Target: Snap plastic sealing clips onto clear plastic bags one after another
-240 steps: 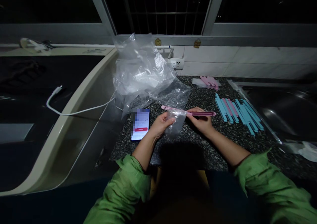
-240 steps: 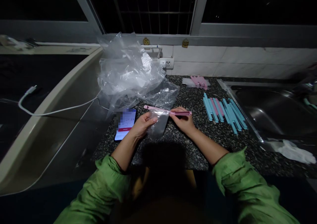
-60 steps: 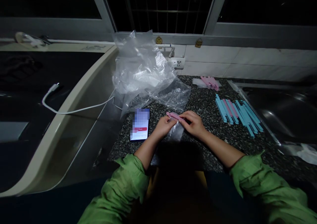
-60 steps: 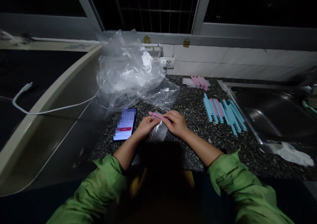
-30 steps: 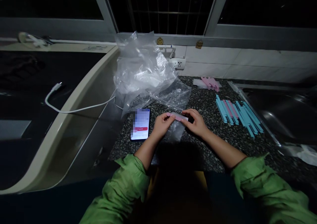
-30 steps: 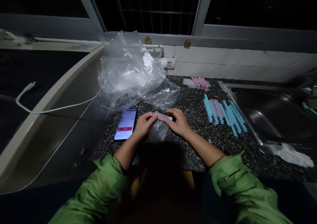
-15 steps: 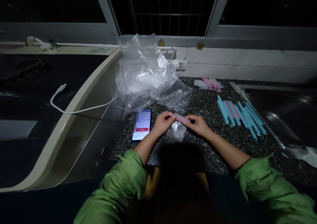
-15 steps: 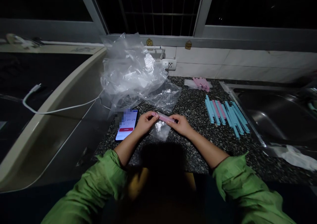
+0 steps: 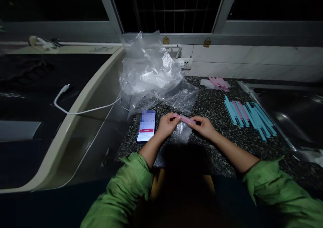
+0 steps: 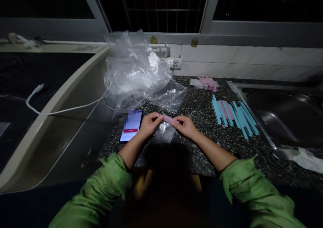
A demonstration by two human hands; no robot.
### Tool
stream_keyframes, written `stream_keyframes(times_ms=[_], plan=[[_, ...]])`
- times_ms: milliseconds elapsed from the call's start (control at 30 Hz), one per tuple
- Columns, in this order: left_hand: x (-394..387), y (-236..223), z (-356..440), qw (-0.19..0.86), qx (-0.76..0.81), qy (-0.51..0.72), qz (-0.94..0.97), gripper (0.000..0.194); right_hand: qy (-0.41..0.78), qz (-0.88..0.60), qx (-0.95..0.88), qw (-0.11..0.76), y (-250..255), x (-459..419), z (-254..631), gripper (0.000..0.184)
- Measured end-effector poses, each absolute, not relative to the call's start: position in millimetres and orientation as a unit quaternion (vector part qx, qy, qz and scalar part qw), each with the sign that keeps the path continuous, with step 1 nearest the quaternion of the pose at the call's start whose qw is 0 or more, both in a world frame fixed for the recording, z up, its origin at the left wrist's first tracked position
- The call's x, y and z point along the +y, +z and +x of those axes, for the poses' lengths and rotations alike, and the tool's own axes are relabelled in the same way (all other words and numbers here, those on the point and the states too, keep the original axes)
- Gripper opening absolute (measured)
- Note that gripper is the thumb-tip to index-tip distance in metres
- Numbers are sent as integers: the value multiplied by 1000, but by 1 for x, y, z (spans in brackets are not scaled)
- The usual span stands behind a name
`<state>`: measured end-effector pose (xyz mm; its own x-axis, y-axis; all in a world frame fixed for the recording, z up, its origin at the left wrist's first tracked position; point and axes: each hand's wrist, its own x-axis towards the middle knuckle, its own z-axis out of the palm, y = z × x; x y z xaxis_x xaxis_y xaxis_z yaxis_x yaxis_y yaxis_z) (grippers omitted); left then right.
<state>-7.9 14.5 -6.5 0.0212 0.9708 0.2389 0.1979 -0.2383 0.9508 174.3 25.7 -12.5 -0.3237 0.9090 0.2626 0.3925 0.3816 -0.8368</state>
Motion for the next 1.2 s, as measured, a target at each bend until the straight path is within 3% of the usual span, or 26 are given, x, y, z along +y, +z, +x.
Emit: stream_keyframes(times_ms=[733, 933, 1200], plan=[[15, -8, -7, 392, 490, 525, 576, 26, 352, -465, -721, 374, -8, 23, 171, 29], [13, -4, -7, 467, 465, 458, 597, 31, 351, -465, -717, 383, 1, 24, 177, 30], [14, -5, -8, 422, 468, 417, 655, 28, 328, -474, -699, 423, 7, 28, 185, 30]])
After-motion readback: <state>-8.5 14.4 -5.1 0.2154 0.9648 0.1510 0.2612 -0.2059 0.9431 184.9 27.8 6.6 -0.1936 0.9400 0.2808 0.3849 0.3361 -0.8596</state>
